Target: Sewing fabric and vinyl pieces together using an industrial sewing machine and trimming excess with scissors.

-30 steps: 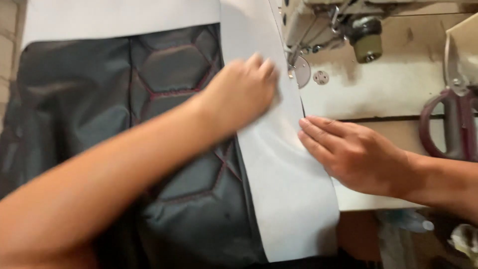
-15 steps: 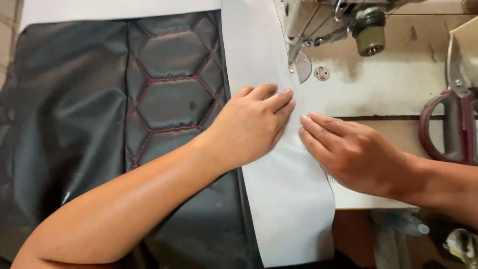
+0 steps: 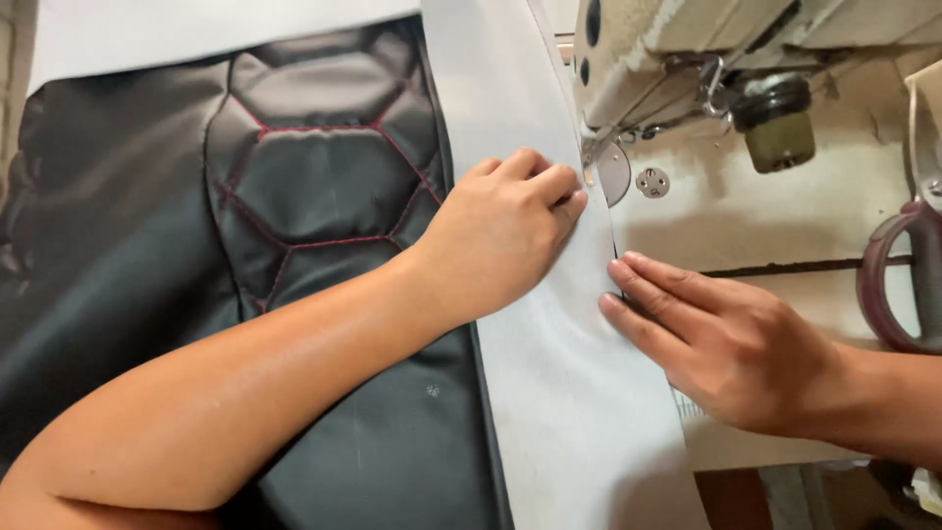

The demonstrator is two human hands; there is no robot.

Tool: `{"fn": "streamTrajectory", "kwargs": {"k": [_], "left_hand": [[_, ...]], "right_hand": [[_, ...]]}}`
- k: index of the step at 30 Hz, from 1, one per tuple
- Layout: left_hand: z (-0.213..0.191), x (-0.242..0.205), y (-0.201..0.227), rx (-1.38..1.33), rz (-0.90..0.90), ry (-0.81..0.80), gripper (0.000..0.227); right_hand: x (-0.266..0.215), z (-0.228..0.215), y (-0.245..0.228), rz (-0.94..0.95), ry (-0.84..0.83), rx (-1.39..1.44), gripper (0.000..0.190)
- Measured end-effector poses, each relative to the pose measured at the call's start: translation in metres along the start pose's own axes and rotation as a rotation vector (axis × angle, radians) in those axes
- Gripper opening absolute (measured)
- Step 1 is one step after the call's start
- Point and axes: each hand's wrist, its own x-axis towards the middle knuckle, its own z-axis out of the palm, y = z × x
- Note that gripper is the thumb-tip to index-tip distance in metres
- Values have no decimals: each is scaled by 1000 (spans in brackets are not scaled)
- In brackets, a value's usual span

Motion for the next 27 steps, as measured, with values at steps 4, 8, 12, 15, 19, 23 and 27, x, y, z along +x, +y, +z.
{"fn": "streamTrajectory", "kwargs": {"k": [4, 8, 12, 15, 19, 23, 27], "left_hand": [[14, 7, -11, -19, 2, 22, 32], [18, 11, -24, 1, 71, 43, 39], [17, 11, -26, -169, 151, 13, 30], [9, 15, -26, -157, 281, 19, 25], [5, 20, -38, -55, 459, 64, 24], [-5, 15, -24, 84, 489, 49, 20], [-41, -15, 61, 369, 39, -237, 10]], "right_hand": [[8, 2, 7, 1, 18, 6, 38], [7, 12, 16, 88, -7, 10, 43], [6, 16, 24, 125, -31, 4, 45], [7, 14, 25, 119, -23, -31, 43], [-4, 9, 11, 68, 8, 41, 49], [-14, -2, -19, 12, 4, -61, 38], [-14, -9, -44, -36, -2, -281, 24]]}}
